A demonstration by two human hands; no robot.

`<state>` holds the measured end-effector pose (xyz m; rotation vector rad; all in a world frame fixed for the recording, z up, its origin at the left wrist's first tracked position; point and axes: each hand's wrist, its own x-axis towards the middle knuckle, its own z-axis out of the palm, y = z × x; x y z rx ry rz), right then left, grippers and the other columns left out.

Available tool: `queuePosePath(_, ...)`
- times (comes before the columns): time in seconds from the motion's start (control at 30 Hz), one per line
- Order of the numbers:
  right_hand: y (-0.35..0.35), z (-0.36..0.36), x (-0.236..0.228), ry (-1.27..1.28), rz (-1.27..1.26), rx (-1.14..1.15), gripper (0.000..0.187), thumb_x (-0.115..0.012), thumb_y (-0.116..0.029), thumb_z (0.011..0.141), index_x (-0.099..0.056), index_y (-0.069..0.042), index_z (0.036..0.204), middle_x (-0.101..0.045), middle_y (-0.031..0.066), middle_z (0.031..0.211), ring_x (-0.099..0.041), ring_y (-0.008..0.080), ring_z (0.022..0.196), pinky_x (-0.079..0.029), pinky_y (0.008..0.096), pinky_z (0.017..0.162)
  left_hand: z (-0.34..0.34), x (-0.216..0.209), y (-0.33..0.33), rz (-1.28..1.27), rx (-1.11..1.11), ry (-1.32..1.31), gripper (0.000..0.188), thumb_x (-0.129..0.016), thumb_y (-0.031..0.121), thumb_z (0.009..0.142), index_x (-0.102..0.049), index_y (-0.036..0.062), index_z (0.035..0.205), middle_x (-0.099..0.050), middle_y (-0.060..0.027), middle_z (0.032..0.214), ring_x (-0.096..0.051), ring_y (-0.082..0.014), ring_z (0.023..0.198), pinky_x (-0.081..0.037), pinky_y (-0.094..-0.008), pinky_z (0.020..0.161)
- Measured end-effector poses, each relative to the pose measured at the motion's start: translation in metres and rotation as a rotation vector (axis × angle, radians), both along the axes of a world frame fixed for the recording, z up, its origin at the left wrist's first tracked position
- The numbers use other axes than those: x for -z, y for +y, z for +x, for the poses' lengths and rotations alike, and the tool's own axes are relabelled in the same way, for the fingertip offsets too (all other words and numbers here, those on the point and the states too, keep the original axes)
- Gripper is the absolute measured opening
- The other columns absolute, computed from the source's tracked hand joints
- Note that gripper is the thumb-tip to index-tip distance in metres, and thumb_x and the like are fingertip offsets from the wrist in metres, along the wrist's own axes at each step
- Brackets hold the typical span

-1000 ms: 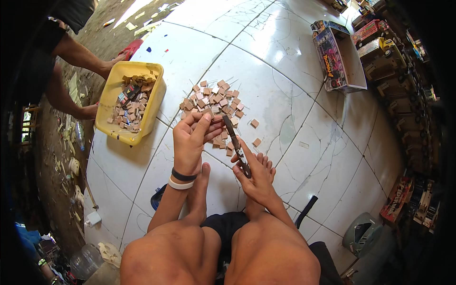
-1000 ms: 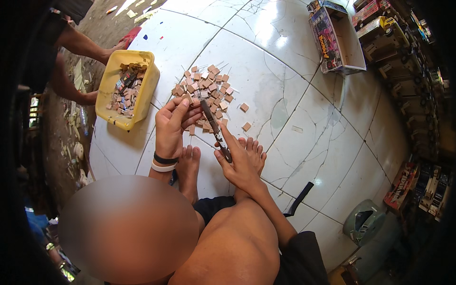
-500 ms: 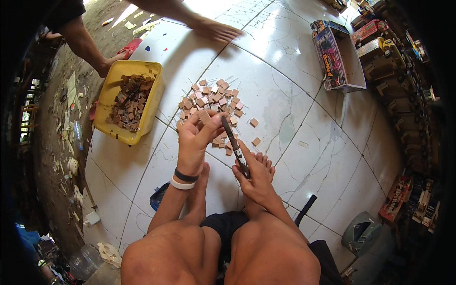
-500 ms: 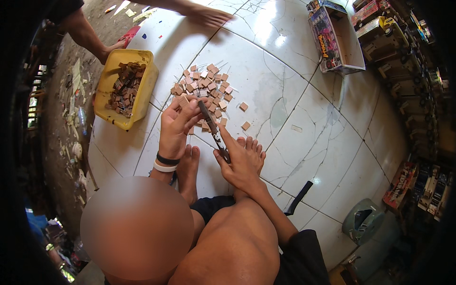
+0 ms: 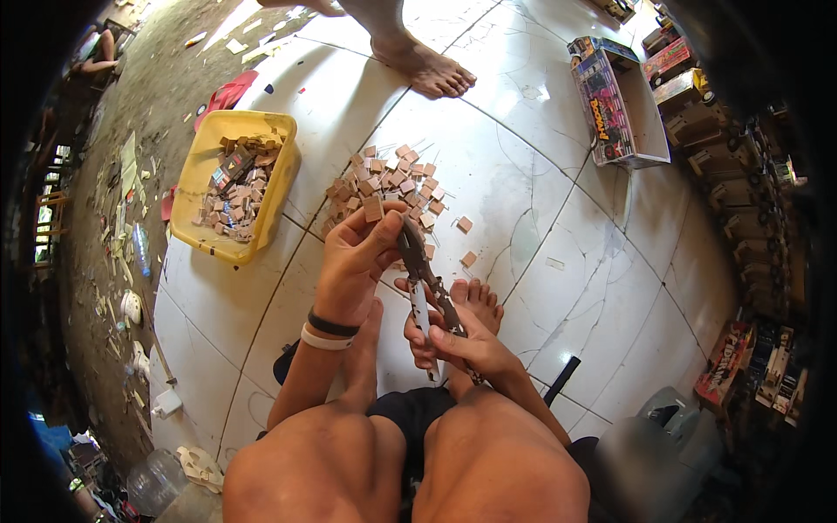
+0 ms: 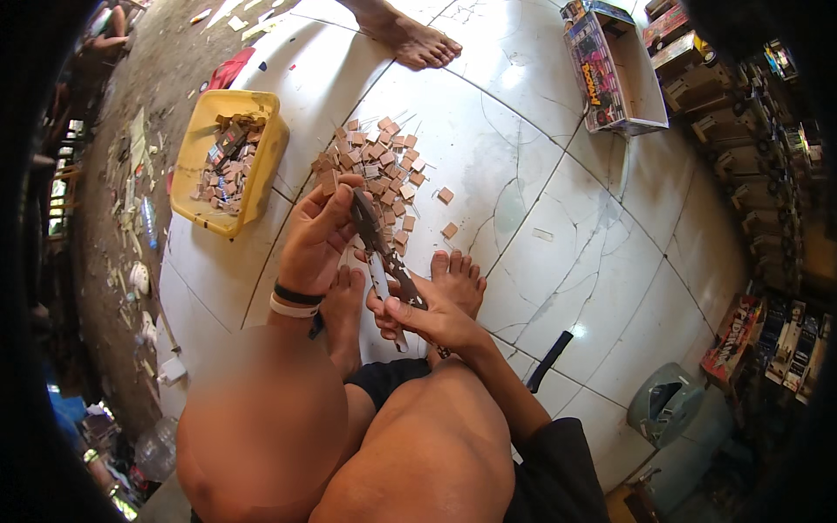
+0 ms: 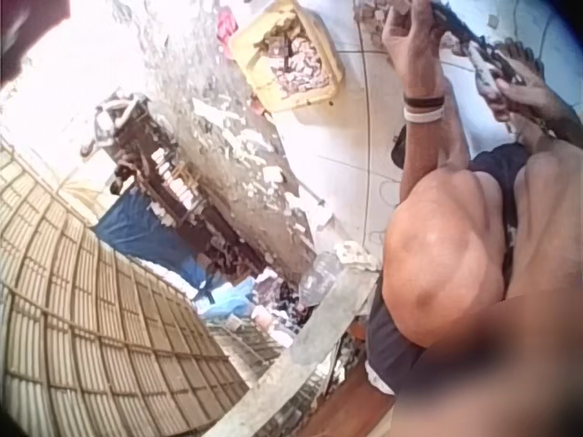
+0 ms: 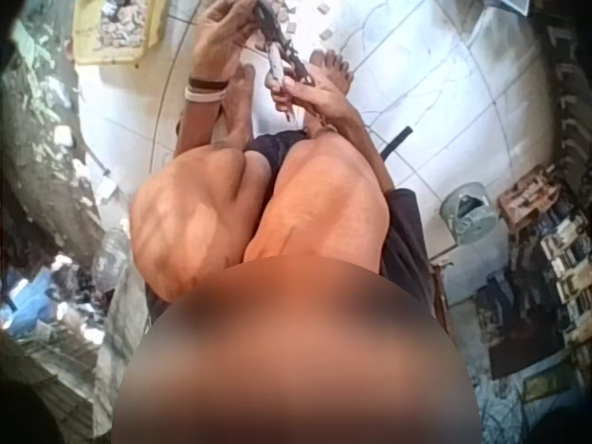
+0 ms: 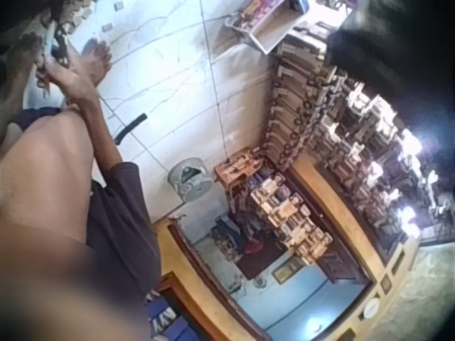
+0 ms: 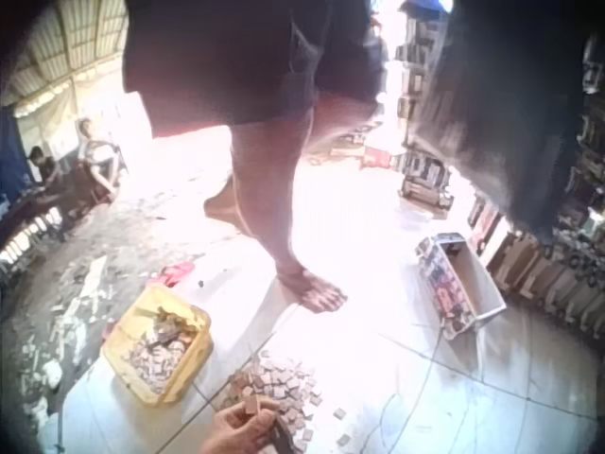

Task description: The person sits on the floor and uses a utility knife to trim and shape small wooden blocks. They pick up blocks from a pile, shave off edges, and place the finished pieces back onto the floor.

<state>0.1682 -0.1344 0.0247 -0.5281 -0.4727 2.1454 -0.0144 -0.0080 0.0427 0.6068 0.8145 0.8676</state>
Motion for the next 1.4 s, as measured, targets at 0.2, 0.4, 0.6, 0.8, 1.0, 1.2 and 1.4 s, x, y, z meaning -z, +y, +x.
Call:
queuePosePath(0.2,-0.006,0.000,-0.002,-0.084,-0.065,0.019,0.047,-0.067,-0.041,0.107,-0.050,-0.001,0.125,-0.049,0.0082,0.106,-0.051,0.0176,0.088,-0.046,0.0345,0.077,0.001,0.000,-0.002,-0.014,-0.045,-0.053,0.026,-0.071,0.018,0.106,-0.068,0.0003,0.125,-0.077,-0.0106,0.112,-0.077,-0.0176,0.098,-0.064,-0.0331,0.088)
queuePosePath(0.4,-0.004,0.001,0.002,0.045,-0.088,-0.006,0.065,-0.064,-0.038,0.108,-0.035,-0.005,0.157,-0.048,0.0078,0.106,-0.049,0.0173,0.086,-0.045,0.0360,0.079,0.007,-0.001,-0.002,-0.003,-0.082,-0.003,0.022,-0.072,0.016,0.105,-0.069,0.0022,0.122,-0.078,-0.0105,0.109,-0.077,-0.0176,0.095,-0.064,-0.0321,0.086)
queuePosePath(0.6,-0.006,0.000,-0.005,0.235,-0.193,-0.024,0.085,-0.060,-0.041,0.109,-0.009,-0.020,0.174,-0.041,0.0088,0.104,-0.041,0.0156,0.083,-0.041,0.0361,0.076,0.013,0.004,-0.005,0.101,-0.136,0.110,0.021,-0.072,0.013,0.104,-0.070,0.0032,0.123,-0.079,-0.0075,0.105,-0.077,-0.0154,0.091,-0.065,-0.0301,0.081)
queuePosePath(0.8,-0.001,-0.002,-0.003,0.517,-0.250,-0.018,0.078,-0.058,-0.029,0.112,-0.011,-0.021,0.173,-0.045,0.0066,0.109,-0.045,0.0148,0.090,-0.044,0.0343,0.080,0.016,0.009,-0.004,0.081,-0.177,0.215,0.021,-0.073,0.013,0.104,-0.070,0.0032,0.122,-0.078,-0.0063,0.104,-0.077,-0.0150,0.089,-0.065,-0.0293,0.081)
queuePosePath(1.0,-0.002,-0.001,-0.005,0.103,-0.187,-0.012,0.086,-0.061,-0.036,0.105,-0.014,-0.012,0.173,-0.040,0.0082,0.101,-0.039,0.0168,0.079,-0.039,0.0364,0.074,0.002,0.001,-0.001,-0.011,-0.089,0.083,0.021,-0.069,0.021,0.108,-0.071,0.0039,0.120,-0.078,-0.0084,0.108,-0.076,-0.0159,0.094,-0.063,-0.0303,0.086)
queuePosePath(1.2,-0.006,0.009,0.016,-0.526,0.137,-0.044,0.071,-0.061,-0.033,0.109,-0.029,-0.004,0.165,-0.059,0.0158,0.129,-0.064,0.0240,0.106,-0.051,0.0376,0.093,-0.004,0.015,0.007,0.092,-0.169,0.170,0.025,-0.068,0.019,0.108,-0.072,-0.0028,0.120,-0.079,-0.0130,0.108,-0.077,-0.0190,0.095,-0.062,-0.0308,0.088)
queuePosePath(1.4,-0.009,0.013,0.024,-0.955,0.070,-0.029,0.047,-0.060,-0.019,0.110,-0.047,0.001,0.151,-0.062,0.0152,0.141,-0.067,0.0259,0.124,-0.054,0.0399,0.106,-0.009,0.027,0.012,0.294,-0.064,0.374,0.024,-0.070,0.016,0.107,-0.073,-0.0020,0.121,-0.078,-0.0089,0.108,-0.074,-0.0139,0.098,-0.059,-0.0287,0.090)
